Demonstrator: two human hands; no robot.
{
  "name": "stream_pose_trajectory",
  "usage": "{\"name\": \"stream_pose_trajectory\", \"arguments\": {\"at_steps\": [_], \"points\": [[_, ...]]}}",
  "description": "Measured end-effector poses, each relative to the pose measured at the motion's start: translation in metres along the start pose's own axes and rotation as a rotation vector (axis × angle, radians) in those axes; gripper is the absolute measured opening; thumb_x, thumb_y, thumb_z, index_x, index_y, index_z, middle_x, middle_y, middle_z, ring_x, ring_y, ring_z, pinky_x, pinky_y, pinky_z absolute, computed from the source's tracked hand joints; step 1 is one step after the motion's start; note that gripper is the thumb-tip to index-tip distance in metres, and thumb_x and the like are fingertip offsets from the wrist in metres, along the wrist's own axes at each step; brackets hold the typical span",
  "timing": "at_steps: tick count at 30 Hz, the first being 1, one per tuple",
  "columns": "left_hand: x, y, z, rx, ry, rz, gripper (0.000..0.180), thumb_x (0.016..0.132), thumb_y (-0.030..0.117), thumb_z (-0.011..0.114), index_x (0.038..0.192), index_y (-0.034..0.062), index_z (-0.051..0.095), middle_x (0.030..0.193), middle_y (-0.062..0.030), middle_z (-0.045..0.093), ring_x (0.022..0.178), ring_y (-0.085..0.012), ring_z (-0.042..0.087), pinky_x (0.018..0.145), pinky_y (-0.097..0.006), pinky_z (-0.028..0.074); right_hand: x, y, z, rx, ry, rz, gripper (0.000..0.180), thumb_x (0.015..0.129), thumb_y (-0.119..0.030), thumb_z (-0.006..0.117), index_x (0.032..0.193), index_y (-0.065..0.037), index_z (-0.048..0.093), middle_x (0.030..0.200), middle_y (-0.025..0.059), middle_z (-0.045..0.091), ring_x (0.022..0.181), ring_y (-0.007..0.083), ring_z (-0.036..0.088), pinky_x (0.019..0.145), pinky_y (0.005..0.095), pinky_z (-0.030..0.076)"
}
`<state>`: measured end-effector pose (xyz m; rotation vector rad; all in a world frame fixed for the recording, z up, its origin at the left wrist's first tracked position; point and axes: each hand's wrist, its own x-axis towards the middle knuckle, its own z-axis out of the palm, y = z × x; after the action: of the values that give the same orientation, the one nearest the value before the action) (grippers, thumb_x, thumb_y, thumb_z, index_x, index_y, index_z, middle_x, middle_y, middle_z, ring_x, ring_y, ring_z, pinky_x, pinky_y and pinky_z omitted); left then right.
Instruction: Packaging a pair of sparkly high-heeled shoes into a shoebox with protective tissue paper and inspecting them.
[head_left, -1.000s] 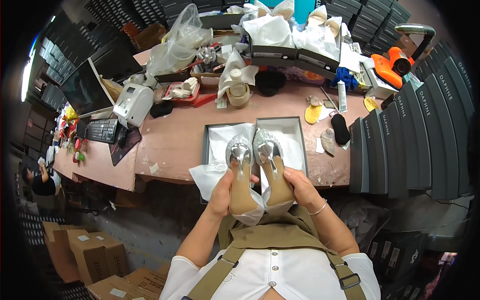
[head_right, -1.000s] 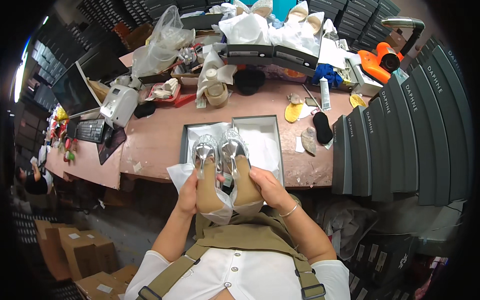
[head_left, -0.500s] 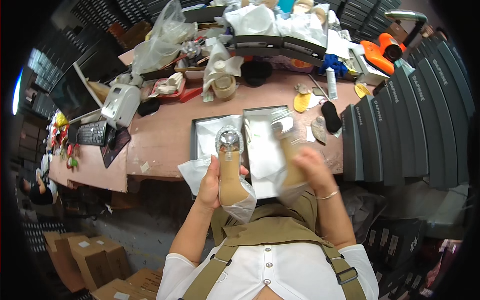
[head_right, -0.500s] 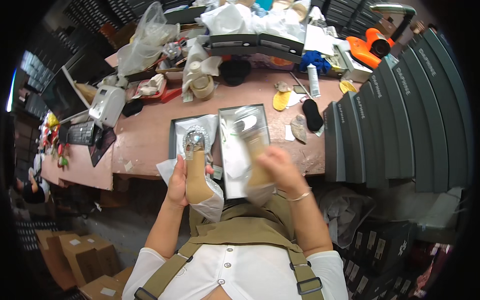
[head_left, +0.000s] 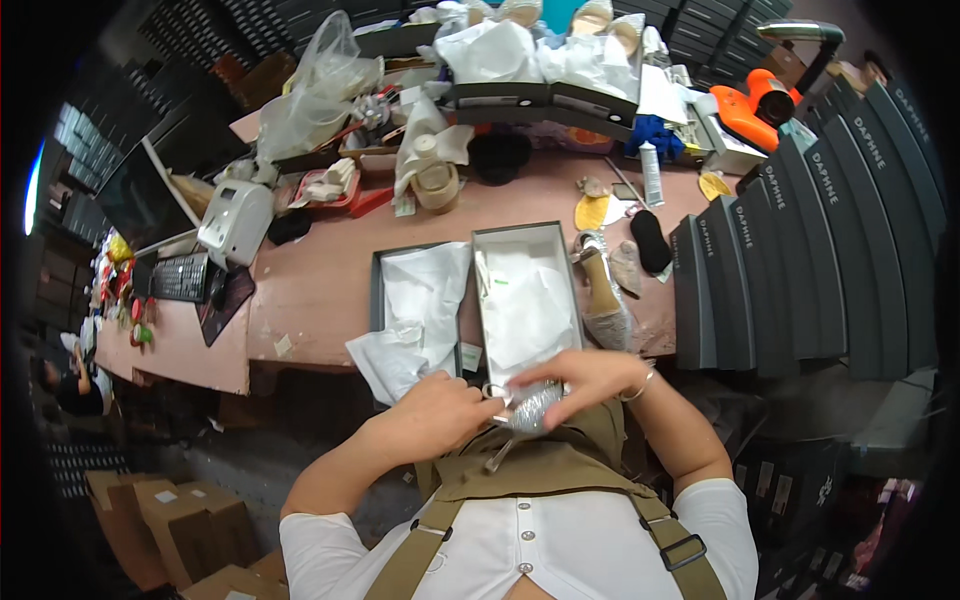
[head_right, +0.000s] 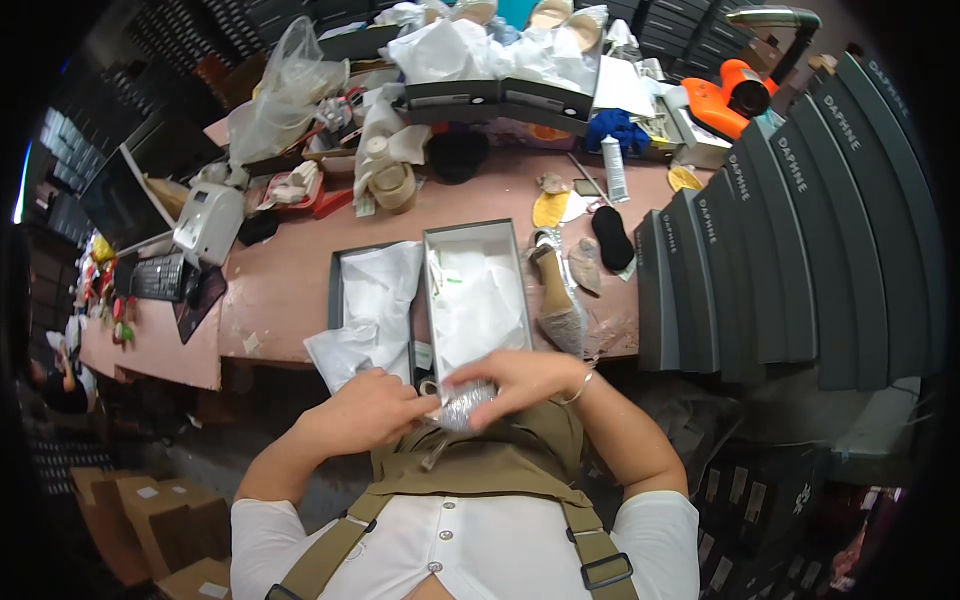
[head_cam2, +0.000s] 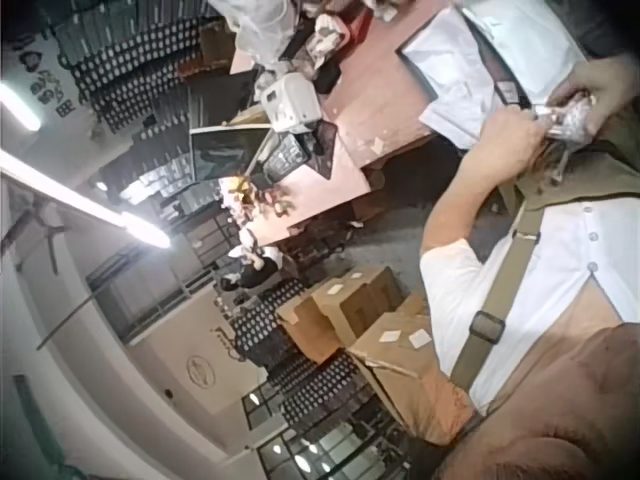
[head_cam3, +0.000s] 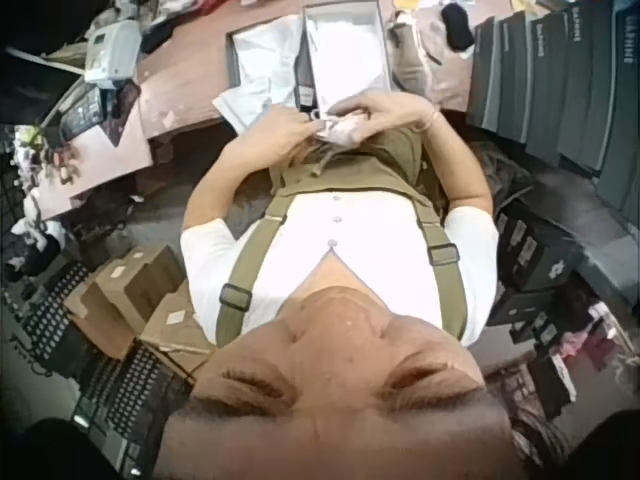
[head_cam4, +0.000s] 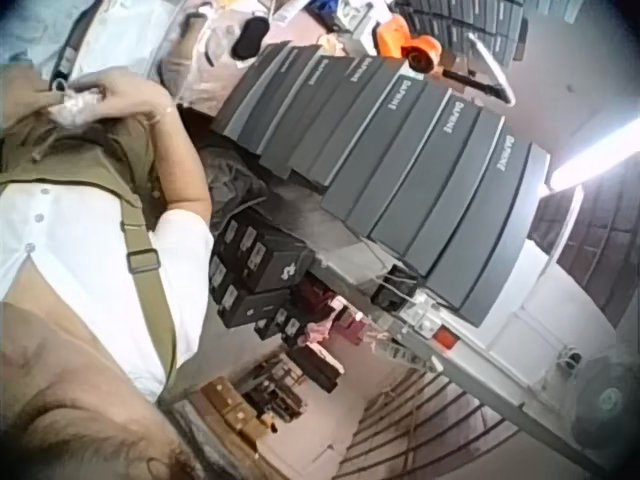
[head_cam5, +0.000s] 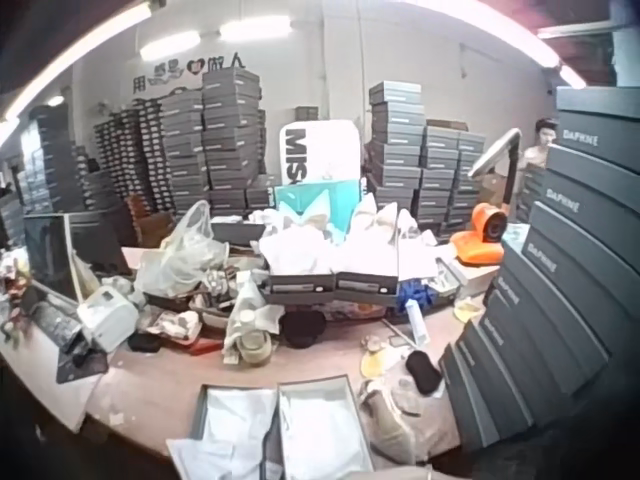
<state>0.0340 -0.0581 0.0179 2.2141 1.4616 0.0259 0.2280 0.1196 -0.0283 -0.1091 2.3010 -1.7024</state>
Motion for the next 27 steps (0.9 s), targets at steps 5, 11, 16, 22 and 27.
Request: {"name": "stream_pose_trajectory", "arguments": {"at_steps": [5, 11, 16, 22, 27], "points": [[0.044, -0.012, -0.038, 0.002, 0.658, 0.138, 0.024, 0.075, 0.012, 0.071, 0.098, 0.0083, 0.062, 0.102, -0.0072, 0.061, 0.102, -0.0234, 0.057, 0.104, -0.049, 0.034, -0.047, 0.016, 0.036, 0.409, 0.241, 0.069, 0.083, 0.073, -0.035, 0.075, 0.138, 0.002, 0.038, 0.120, 0.0105, 0.056, 0.103, 0.0146, 0.052, 0.091, 0.0287, 0.042], [0.170, -0.114, 0.026, -1.499, 0.151, -0.619, 0.060, 0.093, 0.050, 0.049, 0.135, 0.0092, 0.035, 0.084, -0.0091, 0.060, 0.055, -0.0115, 0.051, 0.056, -0.029, 0.050, -0.120, 0.042, 0.090, 0.986, 0.804, -0.081, 0.099, 0.064, -0.039, 0.081, 0.138, 0.006, 0.035, 0.123, 0.0127, 0.055, 0.112, 0.0174, 0.055, 0.096, 0.0309, 0.044], [0.214, -0.123, 0.090, -1.599, 0.200, -0.672, 0.025, 0.091, 0.033, 0.060, 0.096, 0.0083, 0.057, 0.068, -0.0002, 0.055, 0.048, -0.0070, 0.043, 0.046, -0.025, 0.042, -0.128, 0.036, 0.096, 1.062, 0.956, -0.224, 0.093, 0.060, -0.028, 0.081, 0.136, 0.002, 0.037, 0.117, 0.0266, 0.057, 0.094, 0.0314, 0.065, 0.079, 0.0443, 0.056], [0.100, -0.162, -0.025, -1.059, 0.994, -0.319, 0.025, 0.095, 0.026, 0.056, 0.086, 0.0042, 0.065, 0.069, -0.0007, 0.062, 0.050, -0.0051, 0.050, 0.048, -0.021, 0.044, -0.133, 0.038, 0.094, 1.084, 0.935, -0.335, 0.096, 0.062, -0.032, 0.082, 0.138, 0.000, 0.034, 0.120, 0.0238, 0.055, 0.105, 0.0319, 0.061, 0.083, 0.0463, 0.055], [0.093, -0.050, -0.127, -0.338, 0.951, 0.162, 0.034, 0.096, 0.027, 0.051, 0.076, 0.0017, 0.061, 0.073, -0.0093, 0.059, 0.063, -0.0210, 0.055, 0.064, -0.033, 0.046, -0.133, 0.002, 0.092, 0.921, 0.975, -0.565, 0.098, 0.063, -0.036, 0.085, 0.138, 0.002, 0.034, 0.116, 0.0308, 0.054, 0.104, 0.0373, 0.060, 0.077, 0.0485, 0.056]]}}
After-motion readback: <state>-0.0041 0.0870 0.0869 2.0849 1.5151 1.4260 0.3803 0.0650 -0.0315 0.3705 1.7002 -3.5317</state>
